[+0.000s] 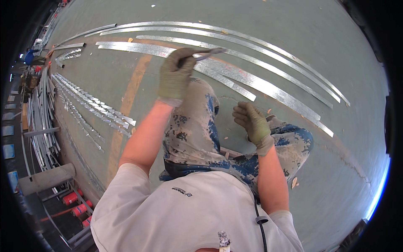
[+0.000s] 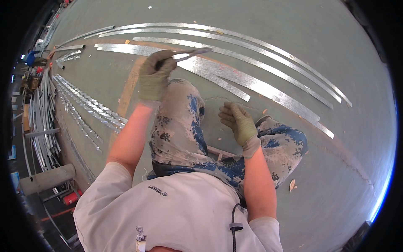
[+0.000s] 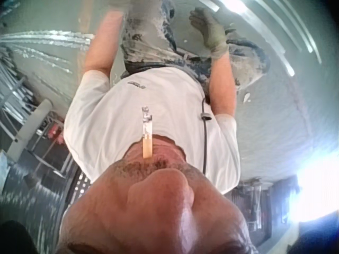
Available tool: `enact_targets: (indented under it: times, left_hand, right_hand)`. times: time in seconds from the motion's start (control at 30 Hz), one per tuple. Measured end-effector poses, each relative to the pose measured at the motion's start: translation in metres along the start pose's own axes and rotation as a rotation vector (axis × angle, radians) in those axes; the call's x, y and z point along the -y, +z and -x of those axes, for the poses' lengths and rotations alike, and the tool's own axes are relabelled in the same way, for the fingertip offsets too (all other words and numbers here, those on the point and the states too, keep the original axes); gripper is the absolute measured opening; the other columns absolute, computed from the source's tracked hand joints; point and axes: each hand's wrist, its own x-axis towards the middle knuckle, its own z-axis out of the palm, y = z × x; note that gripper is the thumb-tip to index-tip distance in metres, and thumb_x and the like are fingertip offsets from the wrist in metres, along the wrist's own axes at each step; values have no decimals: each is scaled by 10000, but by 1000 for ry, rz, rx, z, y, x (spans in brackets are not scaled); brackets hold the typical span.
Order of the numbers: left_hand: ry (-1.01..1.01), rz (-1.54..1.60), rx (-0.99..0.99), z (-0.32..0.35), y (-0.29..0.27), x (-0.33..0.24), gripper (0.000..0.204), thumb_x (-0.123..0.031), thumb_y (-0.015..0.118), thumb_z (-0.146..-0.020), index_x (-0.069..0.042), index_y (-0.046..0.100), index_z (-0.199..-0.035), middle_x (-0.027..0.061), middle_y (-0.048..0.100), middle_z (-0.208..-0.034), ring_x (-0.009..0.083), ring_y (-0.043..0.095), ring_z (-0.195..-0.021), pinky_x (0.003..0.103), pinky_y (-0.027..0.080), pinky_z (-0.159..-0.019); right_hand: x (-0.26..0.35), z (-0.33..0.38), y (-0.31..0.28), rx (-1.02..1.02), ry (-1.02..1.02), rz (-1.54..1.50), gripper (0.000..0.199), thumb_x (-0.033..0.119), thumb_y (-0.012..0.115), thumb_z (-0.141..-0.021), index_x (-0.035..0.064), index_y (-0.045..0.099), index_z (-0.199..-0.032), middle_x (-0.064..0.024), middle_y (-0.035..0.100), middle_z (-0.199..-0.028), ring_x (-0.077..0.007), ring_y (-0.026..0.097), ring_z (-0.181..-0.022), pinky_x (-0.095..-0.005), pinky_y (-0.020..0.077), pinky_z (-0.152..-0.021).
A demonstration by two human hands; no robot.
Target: The person measures and marks metal strips with a tape measure and marker, then uses tin snips to cut the strips into smaller pieces. The person handles the strips one at a time, cutting them while seated on the floor.
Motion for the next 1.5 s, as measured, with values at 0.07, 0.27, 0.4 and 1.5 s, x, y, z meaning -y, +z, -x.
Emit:
enact_targets:
  times: [0.07, 0.27, 0.4, 1.5]
  left_hand:
    - [-25, 155, 87, 12, 33, -1, 236, -105, 718, -970, -4, 700, -1182, 26, 707, -943, 89, 636, -841, 215, 495, -727]
    - [-381, 436, 525, 94, 124, 30, 203, -70, 705, -959, 5, 684, -1147, 89, 720, -1091, 153, 672, -958, 306, 558, -883]
    - [-67, 162, 602, 127, 132, 46, 178, -37, 657, -958, -11, 680, -1133, 123, 707, -1142, 215, 675, -1045, 346, 550, -947]
    - [47, -200, 716, 121, 126, 86, 257, -103, 677, -932, -48, 691, -1183, 166, 678, -1212, 345, 654, -1137, 411, 541, -985]
  right_hand:
    - [11, 8, 16, 32, -47, -196, 510, 446, 662, -1017, 8, 644, -1278, -137, 700, -1166, -227, 659, -1107, -383, 539, -976]
    - [11, -2, -10, 106, -255, -632, 485, 416, 640, -1035, -9, 627, -1268, -156, 670, -1221, -284, 632, -1161, -428, 525, -1022]
    - [10, -7, -24, -145, -252, -585, 385, 267, 668, -1009, -8, 630, -1276, -162, 668, -1251, -318, 628, -1175, -478, 535, -1042]
    - [-15, -23, -25, -197, -171, -425, 561, 76, 634, -1003, 83, 418, -1521, -145, 677, -1182, -277, 676, -994, -403, 603, -862]
